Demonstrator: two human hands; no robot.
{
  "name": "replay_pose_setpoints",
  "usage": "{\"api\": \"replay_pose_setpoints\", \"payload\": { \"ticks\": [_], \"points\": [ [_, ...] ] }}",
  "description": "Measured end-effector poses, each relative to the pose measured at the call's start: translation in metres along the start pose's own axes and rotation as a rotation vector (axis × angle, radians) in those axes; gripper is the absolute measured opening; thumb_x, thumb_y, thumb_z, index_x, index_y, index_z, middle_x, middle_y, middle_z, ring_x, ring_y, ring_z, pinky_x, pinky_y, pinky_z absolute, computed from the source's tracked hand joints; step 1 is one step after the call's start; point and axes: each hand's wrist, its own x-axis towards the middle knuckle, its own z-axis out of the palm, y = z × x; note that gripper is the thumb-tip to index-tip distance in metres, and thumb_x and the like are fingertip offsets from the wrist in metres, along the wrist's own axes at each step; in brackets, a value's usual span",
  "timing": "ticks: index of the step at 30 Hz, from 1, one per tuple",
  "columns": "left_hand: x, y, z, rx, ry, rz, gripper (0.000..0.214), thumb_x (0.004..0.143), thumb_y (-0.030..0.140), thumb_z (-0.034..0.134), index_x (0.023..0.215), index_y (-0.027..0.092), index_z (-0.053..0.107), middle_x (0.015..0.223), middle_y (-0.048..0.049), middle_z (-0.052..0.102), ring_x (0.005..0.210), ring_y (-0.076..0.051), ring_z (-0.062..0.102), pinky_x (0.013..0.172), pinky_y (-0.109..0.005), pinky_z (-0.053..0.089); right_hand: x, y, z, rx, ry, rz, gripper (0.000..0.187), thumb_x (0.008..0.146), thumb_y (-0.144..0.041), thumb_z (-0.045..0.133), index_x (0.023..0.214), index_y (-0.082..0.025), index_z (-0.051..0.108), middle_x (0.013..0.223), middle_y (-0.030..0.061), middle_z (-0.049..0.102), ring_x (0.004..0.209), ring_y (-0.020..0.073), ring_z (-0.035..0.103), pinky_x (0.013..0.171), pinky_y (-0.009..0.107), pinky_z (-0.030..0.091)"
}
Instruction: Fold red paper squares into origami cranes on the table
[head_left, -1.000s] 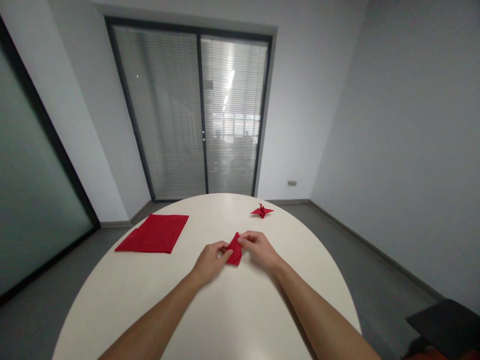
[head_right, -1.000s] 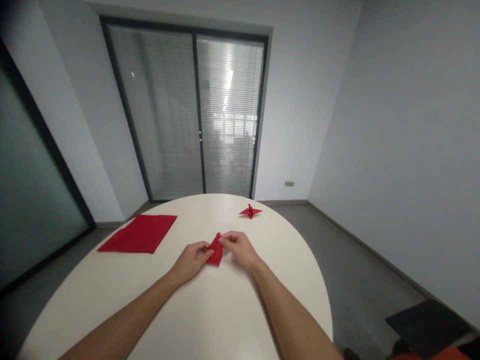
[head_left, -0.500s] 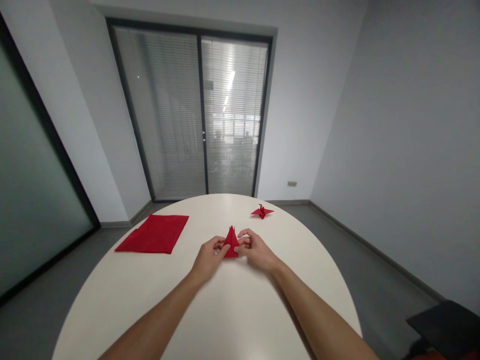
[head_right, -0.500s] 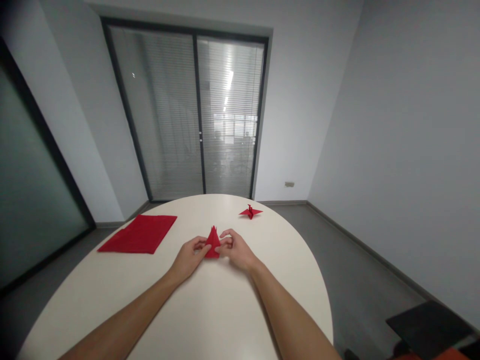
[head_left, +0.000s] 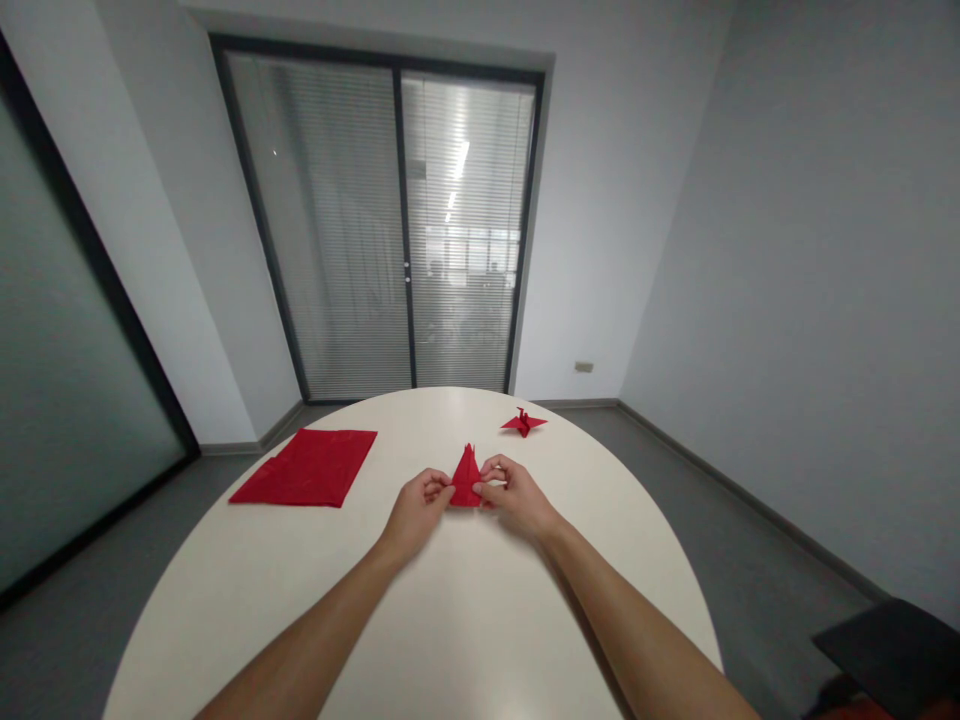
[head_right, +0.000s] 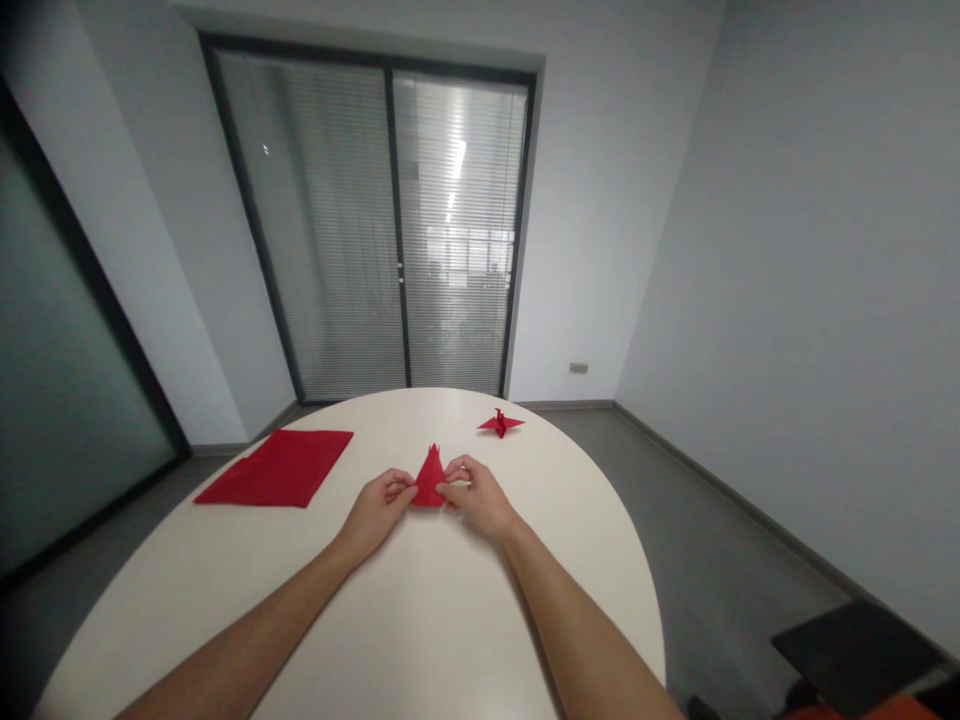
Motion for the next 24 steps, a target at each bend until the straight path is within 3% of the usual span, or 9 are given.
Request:
{"api": "replay_pose_setpoints", "payload": {
  "ticks": [7,17,24],
  "points": [
    [0.001,-0.001,-0.002,-0.004,0.027,-0.028,0.02,0.074,0.037,0.067,0.079,0.021,0.058,0.071,-0.0007,0.071,0.071,-0.02,0.07,0.069,-0.03,0.053,-0.001,0.001,-0.001,-0.048,-0.074,-0.005,0.043,0.064,-0.042,0.086,0.091,-0.018,0.062,0.101,0.0041,0.068,0.069,0.0137,0.066,0.064,0.027,0.05],
    [0.003,-0.009,0.001,-0.099,-0.036,-0.019,0.022,0.075,0.035,0.066,0.088,0.019,0.059,0.074,-0.0021,0.074,0.071,-0.019,0.071,0.065,-0.027,0.05,0.001,0.006,-0.006,-0.103,-0.069,-0.044,0.02,0.072,-0.033,0.075,0.084,-0.017,0.071,0.08,0.0033,0.073,0.068,0.016,0.064,0.068,0.03,0.049],
    [0.004,-0.008,0.0,-0.135,-0.026,-0.106,0.028,0.071,0.042,0.069,0.08,0.019,0.057,0.065,-0.0015,0.071,0.063,-0.019,0.068,0.063,-0.028,0.048,0.0,0.001,-0.004,-0.102,-0.1,-0.038,0.022,0.072,-0.031,0.07,0.09,-0.019,0.078,0.088,0.0045,0.075,0.081,0.0203,0.067,0.08,0.035,0.051]
  ]
}}
